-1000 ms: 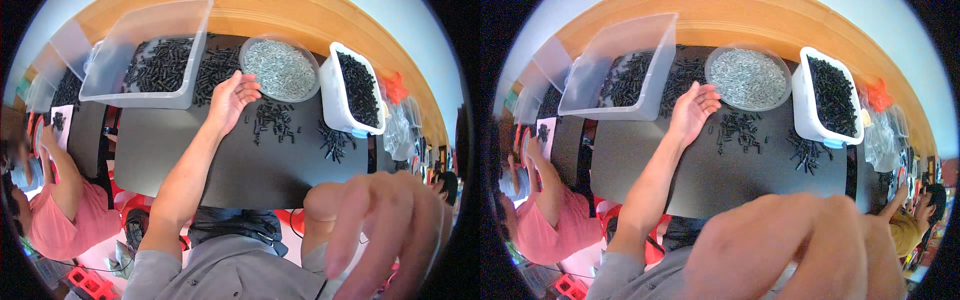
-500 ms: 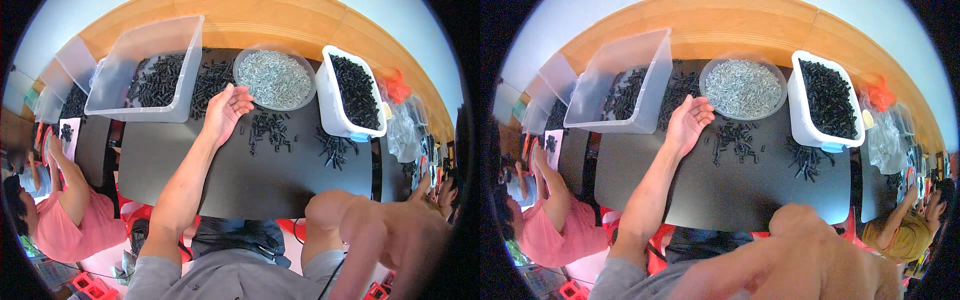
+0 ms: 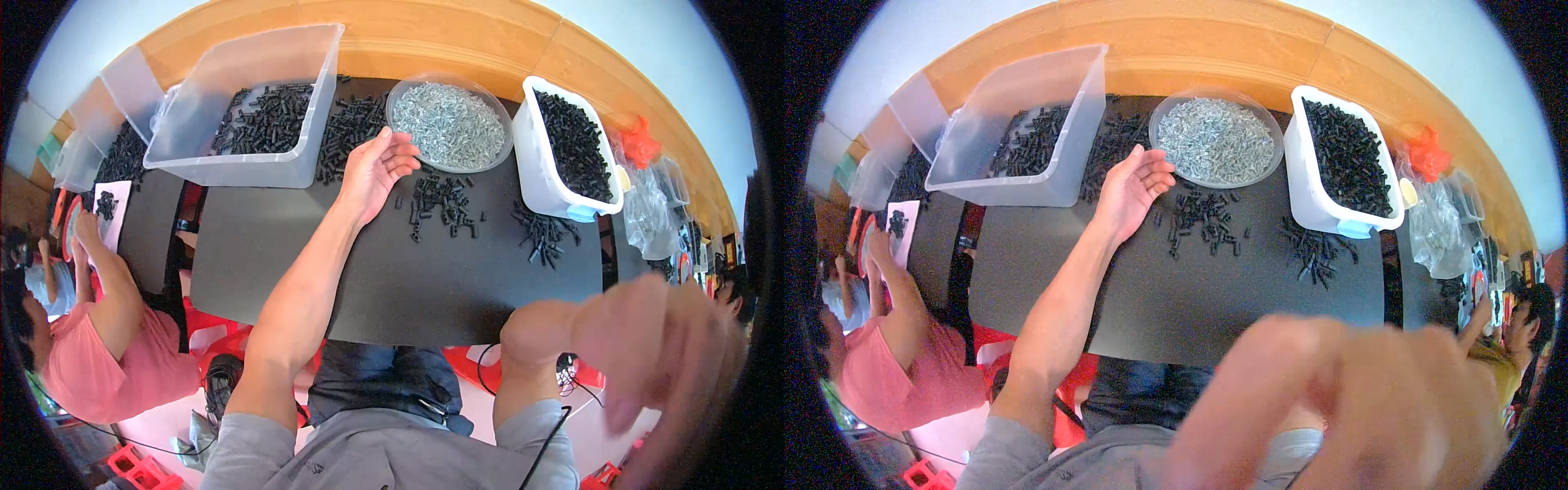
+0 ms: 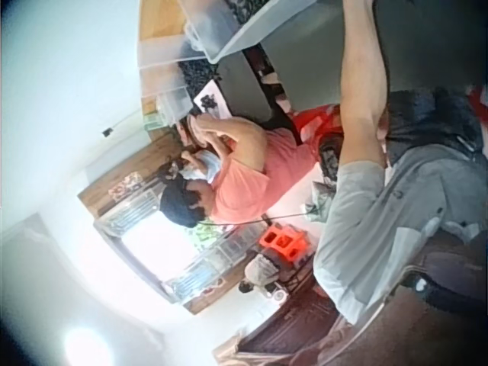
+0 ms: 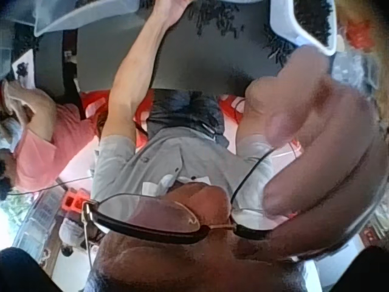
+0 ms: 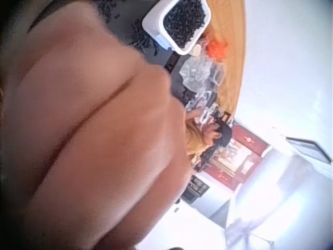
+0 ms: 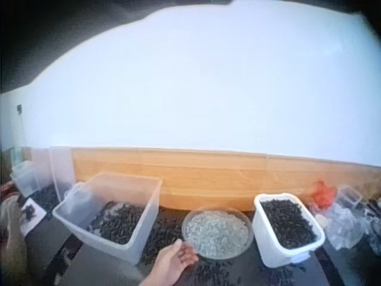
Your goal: The person assembles small components by picking plastic pieces from a container, retrieving metal pins from a dish, and inserting the pins into the plastic pieces by hand before placing them on the table.
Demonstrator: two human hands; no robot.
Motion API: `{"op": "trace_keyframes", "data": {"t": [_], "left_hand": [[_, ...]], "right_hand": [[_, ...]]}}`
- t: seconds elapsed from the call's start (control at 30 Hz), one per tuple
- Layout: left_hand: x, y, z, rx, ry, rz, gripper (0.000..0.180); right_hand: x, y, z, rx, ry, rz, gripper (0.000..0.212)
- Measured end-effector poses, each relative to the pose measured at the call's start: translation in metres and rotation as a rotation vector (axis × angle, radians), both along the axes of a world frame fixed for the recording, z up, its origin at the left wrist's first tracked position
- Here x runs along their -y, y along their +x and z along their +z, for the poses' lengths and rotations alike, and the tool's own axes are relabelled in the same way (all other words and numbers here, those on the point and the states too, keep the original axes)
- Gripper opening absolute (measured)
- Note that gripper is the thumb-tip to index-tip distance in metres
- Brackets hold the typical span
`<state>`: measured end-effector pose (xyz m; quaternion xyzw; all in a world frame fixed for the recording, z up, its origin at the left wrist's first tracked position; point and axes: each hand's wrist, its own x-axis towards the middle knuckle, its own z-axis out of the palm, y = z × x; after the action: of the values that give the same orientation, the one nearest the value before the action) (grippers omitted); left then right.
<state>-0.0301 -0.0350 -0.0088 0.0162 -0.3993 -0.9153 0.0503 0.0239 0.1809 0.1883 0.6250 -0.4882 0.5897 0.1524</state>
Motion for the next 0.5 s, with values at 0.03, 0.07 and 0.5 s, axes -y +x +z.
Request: {"op": "trace_keyframes", "data": {"t": [0.03,0.07,0.5], "left_hand": [[0.001,0.000,0.000,0.000,-0.009,-0.002,0.043],[-0.001,-0.002,-0.002,-0.016,-0.011,-0.019,0.043],[-0.004,-0.003,0.000,-0.034,-0.054,-0.061,0.039]], "right_hand": [[-0.012,-0.007,0.002,-0.021,0.009,-0.022,0.011],[-0.002,-0.006,0.002,-0.040,0.021,-0.050,0.011],[-0.034,-0.041,-0.126,0.227,1.040,-0.696,0.021]]}}
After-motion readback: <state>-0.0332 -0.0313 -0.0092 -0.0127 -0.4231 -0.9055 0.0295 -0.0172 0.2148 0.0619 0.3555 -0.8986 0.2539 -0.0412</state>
